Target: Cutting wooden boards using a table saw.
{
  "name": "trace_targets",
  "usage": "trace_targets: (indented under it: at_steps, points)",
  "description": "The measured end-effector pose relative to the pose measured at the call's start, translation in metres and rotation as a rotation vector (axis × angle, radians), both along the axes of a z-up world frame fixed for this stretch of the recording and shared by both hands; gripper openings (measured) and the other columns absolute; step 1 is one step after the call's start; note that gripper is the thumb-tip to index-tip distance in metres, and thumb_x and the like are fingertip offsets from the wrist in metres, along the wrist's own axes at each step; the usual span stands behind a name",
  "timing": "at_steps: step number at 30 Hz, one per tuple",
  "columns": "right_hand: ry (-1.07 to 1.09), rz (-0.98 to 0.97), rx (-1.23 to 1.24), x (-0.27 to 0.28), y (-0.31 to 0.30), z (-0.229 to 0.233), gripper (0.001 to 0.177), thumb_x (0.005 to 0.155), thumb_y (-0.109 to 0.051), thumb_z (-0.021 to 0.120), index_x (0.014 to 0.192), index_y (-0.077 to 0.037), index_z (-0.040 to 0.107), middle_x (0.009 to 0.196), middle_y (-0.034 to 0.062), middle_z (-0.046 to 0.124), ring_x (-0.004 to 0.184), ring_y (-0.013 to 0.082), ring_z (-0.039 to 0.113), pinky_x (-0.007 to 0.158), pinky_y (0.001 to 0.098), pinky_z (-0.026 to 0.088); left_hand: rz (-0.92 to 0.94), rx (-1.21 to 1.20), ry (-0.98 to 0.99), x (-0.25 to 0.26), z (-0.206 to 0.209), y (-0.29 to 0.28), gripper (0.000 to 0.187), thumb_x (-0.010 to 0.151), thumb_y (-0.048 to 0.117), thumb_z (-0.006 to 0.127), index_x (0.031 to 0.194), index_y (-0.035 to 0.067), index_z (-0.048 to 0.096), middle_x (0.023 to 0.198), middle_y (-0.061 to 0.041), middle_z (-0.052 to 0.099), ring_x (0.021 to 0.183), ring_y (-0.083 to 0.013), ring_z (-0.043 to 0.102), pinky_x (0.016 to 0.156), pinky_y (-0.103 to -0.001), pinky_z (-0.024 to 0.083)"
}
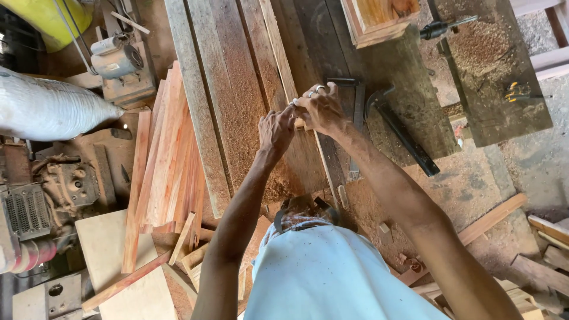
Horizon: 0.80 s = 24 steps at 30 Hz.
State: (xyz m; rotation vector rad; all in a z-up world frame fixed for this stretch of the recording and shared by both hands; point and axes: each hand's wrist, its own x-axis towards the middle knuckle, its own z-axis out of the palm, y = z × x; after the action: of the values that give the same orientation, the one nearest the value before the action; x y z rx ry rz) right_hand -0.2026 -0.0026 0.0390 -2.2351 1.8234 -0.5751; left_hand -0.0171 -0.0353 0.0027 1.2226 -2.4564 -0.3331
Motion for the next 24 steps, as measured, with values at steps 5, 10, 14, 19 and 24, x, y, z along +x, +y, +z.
trace_targets:
  at_steps: [5, 10, 14, 19, 24]
  points:
    - [-0.003, -0.005, 0.018, 0.001, -0.005, 0.008, 0.019, 0.094, -0.028, 0.079, 0.108, -0.015, 0.08, 0.092, 0.0047, 0.077, 0.096, 0.0253, 0.066, 0.1, 0.0635, 0.034, 0.013, 0.108, -0.041, -0.001, -0.004, -0.007, 0.027, 0.103, 0.025, 0.065, 0.128, 0.016, 0.07, 0.074, -0.003, 0.072, 0.057, -0.0174, 0.048, 0.062, -0.037, 0.037]
    - [0.002, -0.011, -0.042, -0.001, -0.014, 0.0, 0.02, 0.093, -0.032, 0.08, 0.105, -0.016, 0.081, 0.095, 0.0056, 0.078, 0.101, 0.0256, 0.067, 0.102, 0.0662, 0.033, 0.013, 0.081, -0.016, -0.003, 0.0, -0.013, 0.027, 0.101, 0.024, 0.065, 0.126, 0.015, 0.07, 0.073, -0.002, 0.071, 0.061, -0.0157, 0.049, 0.06, -0.037, 0.036]
    - [-0.015, -0.011, -0.015, -0.001, -0.017, 0.0, 0.024, 0.094, -0.032, 0.078, 0.11, -0.015, 0.08, 0.096, 0.0052, 0.079, 0.1, 0.0254, 0.068, 0.102, 0.0651, 0.034, 0.027, 0.13, -0.032, -0.003, 0.001, -0.015, 0.026, 0.103, 0.023, 0.064, 0.127, 0.017, 0.069, 0.073, -0.002, 0.071, 0.061, -0.0165, 0.05, 0.062, -0.037, 0.036]
    - [-0.019, 0.0, -0.021, -0.004, -0.025, 0.002, 0.025, 0.095, -0.034, 0.077, 0.112, -0.015, 0.079, 0.097, 0.0043, 0.08, 0.099, 0.025, 0.069, 0.102, 0.0637, 0.035, 0.033, 0.131, -0.024, -0.007, 0.008, -0.022, 0.025, 0.103, 0.023, 0.064, 0.126, 0.016, 0.069, 0.074, -0.002, 0.071, 0.062, -0.0167, 0.051, 0.062, -0.038, 0.035]
    - [-0.019, -0.017, -0.013, -0.004, -0.032, -0.001, 0.028, 0.096, -0.033, 0.077, 0.116, -0.014, 0.079, 0.091, 0.008, 0.079, 0.09, 0.0257, 0.071, 0.1, 0.064, 0.035, 0.042, 0.104, -0.027, -0.007, -0.004, -0.03, 0.028, 0.102, 0.024, 0.064, 0.129, 0.017, 0.069, 0.076, -0.002, 0.072, 0.064, -0.0159, 0.052, 0.063, -0.037, 0.037]
